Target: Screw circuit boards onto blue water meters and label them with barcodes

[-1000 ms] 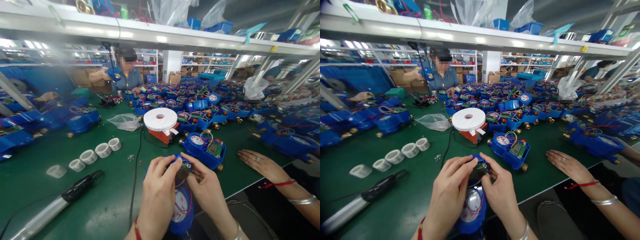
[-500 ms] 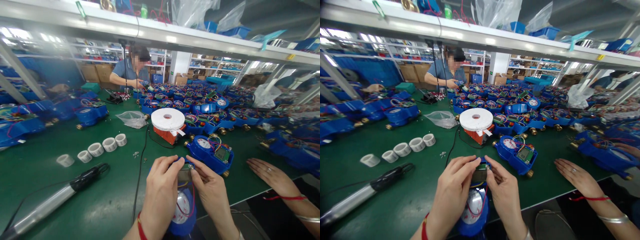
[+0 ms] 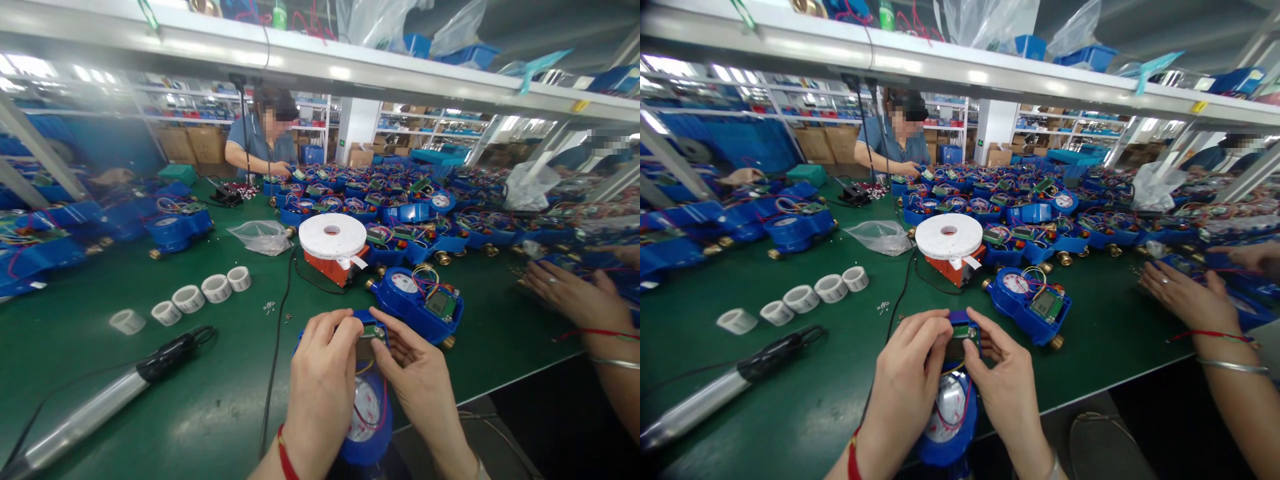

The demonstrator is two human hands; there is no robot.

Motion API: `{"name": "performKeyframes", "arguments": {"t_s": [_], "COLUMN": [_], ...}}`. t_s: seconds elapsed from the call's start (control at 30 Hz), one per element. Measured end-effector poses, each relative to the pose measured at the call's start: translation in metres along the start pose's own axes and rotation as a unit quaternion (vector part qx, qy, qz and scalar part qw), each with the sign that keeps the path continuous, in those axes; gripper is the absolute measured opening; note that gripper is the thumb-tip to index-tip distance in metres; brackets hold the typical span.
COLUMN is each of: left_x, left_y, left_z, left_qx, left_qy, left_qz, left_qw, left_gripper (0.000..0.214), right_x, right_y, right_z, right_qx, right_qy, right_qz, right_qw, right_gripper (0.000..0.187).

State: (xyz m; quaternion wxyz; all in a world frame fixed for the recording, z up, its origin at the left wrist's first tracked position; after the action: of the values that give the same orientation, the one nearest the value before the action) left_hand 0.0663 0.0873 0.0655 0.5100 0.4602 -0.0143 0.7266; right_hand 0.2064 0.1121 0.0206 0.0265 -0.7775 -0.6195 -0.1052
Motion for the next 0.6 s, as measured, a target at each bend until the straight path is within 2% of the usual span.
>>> {"name": "performKeyframes", "arguments": {"t_s": [0.23,0.47,0.6], "left_x": [0.004,0.013,0.015], "left_y": [0.006,0.002,0.001], "left_z": [0.009,0.018,0.013], "left_qx": [0.031,0.047,0.068], "left_qy": [-0.057,-0.134,-0.121], "left_qz": [0.025,-0.051,-0.053], "left_qw": [0.998,0.988,0.989], "left_gripper": [0.014,0.013,0.010], "right_x": [0.000,-0.002,-0.002], "right_y": [-0.003,-0.009,-0.009], "right_z": [0.002,-0.003,-0.010], "right_qx": [0.028,-0.016,-0.022], "right_qy": [-0.036,-0.050,-0.019], "right_qz": [-0.038,-0.086,-0.086], "right_qw": [0.998,0.995,0.996], "right_gripper": [0.045,0.062,0.058]}}
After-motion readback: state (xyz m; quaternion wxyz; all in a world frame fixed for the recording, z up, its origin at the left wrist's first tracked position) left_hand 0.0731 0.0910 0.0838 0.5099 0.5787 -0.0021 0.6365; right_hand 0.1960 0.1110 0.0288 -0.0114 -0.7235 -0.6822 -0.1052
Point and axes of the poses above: each hand's wrist, its own x-axis towards the middle knuckle, its own y-axis out of the back of the hand, z = x × y, the point moved 8 cm from there along x, towards the middle knuckle, and after that the axes turned 9 degrees about z, right-handed, at the moved point
